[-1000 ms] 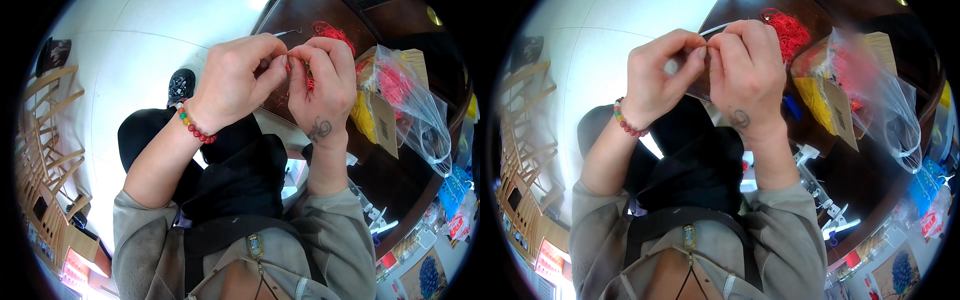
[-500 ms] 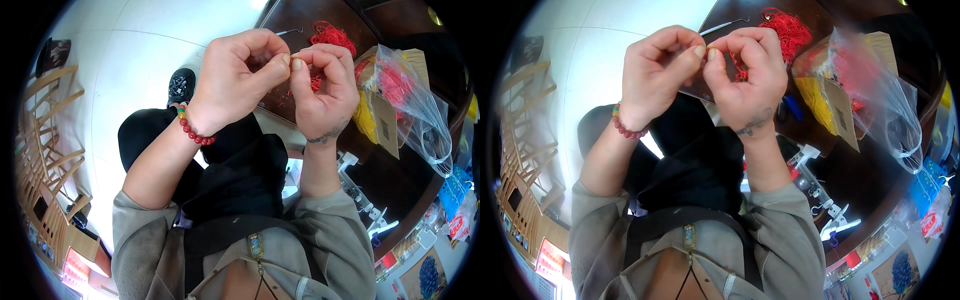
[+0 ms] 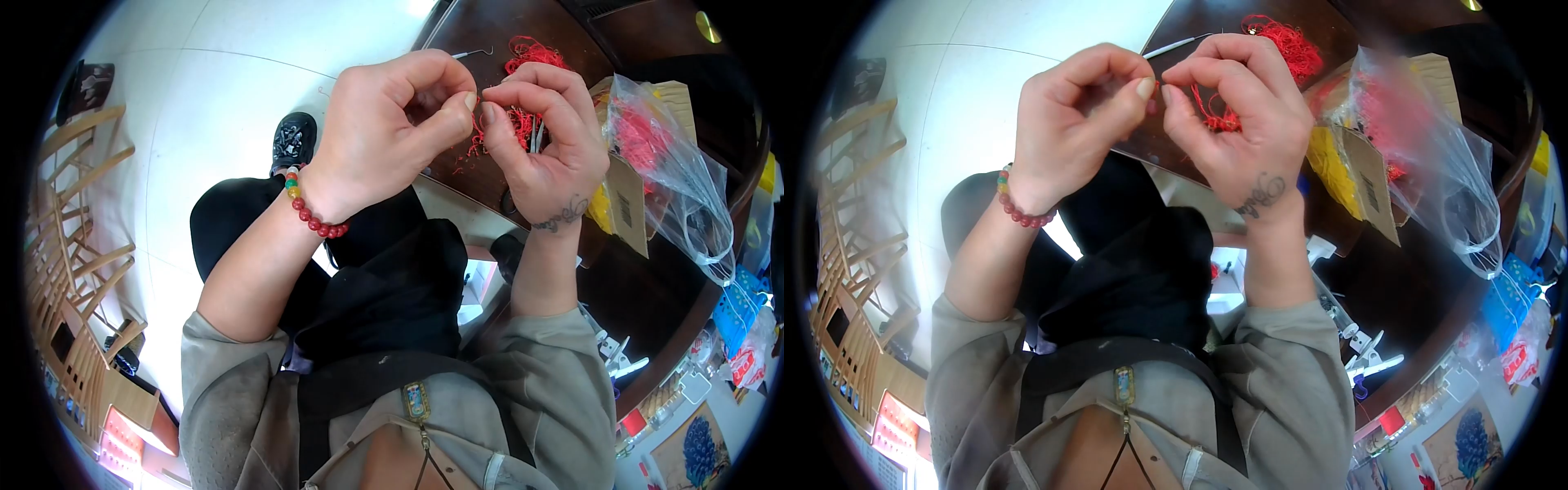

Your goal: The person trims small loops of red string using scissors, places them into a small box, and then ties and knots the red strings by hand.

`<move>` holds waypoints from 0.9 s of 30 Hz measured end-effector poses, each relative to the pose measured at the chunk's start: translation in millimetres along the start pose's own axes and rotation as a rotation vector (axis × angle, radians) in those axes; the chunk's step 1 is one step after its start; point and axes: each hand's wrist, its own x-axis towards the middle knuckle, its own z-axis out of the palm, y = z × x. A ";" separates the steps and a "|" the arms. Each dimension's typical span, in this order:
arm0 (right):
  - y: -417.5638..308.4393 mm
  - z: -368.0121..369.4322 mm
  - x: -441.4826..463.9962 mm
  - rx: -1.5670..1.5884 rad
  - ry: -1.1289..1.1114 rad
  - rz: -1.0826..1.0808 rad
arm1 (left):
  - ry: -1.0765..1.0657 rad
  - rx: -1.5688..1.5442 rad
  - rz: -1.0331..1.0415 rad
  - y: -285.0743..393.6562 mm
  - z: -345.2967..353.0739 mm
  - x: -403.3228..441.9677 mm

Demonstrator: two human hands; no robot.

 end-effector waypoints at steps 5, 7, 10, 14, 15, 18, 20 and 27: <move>-2.3 -2.6 3.5 -0.048 -0.063 -0.050 | -0.002 0.057 0.043 0.2 -0.5 -0.1; -2.5 -3.0 4.2 -0.053 -0.069 -0.044 | -0.011 0.062 0.033 1.6 -0.6 0.2; -0.9 -3.9 3.9 0.000 -0.077 0.008 | -0.028 0.071 0.013 4.4 -1.2 -0.1; 0.5 -5.4 0.9 0.125 -0.105 0.202 | -0.039 0.110 0.043 4.6 -2.2 0.2; -0.1 -6.0 0.9 0.142 -0.109 0.227 | -0.035 0.119 0.050 4.1 -2.1 0.2; -1.8 -6.7 1.0 0.123 -0.120 0.236 | -0.003 0.240 0.102 2.4 -1.8 0.4; -2.8 -7.8 2.6 0.011 -0.123 0.152 | 0.000 0.372 0.245 -1.9 -2.5 2.3; -2.5 -5.5 4.8 -0.193 -0.145 -0.029 | 0.043 0.501 0.427 -7.7 -0.3 5.2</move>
